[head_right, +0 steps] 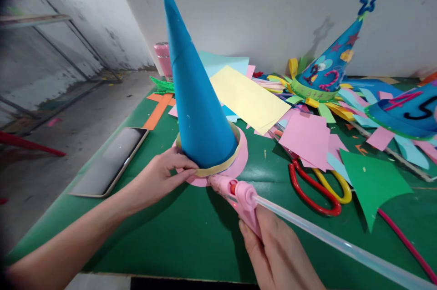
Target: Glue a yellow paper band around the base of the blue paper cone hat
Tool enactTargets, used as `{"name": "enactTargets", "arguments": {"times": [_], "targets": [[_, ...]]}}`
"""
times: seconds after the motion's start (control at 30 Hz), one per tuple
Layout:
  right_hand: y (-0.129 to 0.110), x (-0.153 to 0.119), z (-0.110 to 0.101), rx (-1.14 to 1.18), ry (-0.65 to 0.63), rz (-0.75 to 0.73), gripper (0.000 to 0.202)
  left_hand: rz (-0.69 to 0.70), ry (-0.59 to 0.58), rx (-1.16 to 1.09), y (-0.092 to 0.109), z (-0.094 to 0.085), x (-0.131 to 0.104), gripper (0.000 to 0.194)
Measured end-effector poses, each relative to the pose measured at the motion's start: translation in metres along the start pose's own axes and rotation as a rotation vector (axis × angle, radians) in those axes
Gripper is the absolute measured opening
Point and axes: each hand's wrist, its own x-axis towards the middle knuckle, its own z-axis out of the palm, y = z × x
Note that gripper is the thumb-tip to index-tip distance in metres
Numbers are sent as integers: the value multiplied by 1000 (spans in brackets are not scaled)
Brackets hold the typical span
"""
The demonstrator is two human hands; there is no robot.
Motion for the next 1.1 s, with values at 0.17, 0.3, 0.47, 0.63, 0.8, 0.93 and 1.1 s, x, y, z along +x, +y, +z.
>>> {"name": "enactTargets", "arguments": {"times": [0.17, 0.3, 0.47, 0.63, 0.8, 0.93, 1.1], "targets": [[7, -13, 3, -27, 23, 29, 41, 6, 0, -8, -2, 1, 0, 20], [15, -24, 5, -35, 42, 117, 47, 12, -7, -8, -3, 2, 1, 20], [0, -5, 1, 89, -30, 87, 38, 6, -4, -4, -3, 1, 1, 20], [-8, 7, -1, 142, -18, 96, 37, 9, -10, 4, -3, 1, 1, 20], [6, -10, 0, 71, 17, 149, 38, 8, 7, -3, -3, 2, 0, 19], [18, -27, 6, -8, 47, 175, 40, 5, 13, -10, -3, 2, 0, 20], [19, -27, 6, -21, 47, 153, 41, 6, 18, -14, -2, 1, 0, 20]]}}
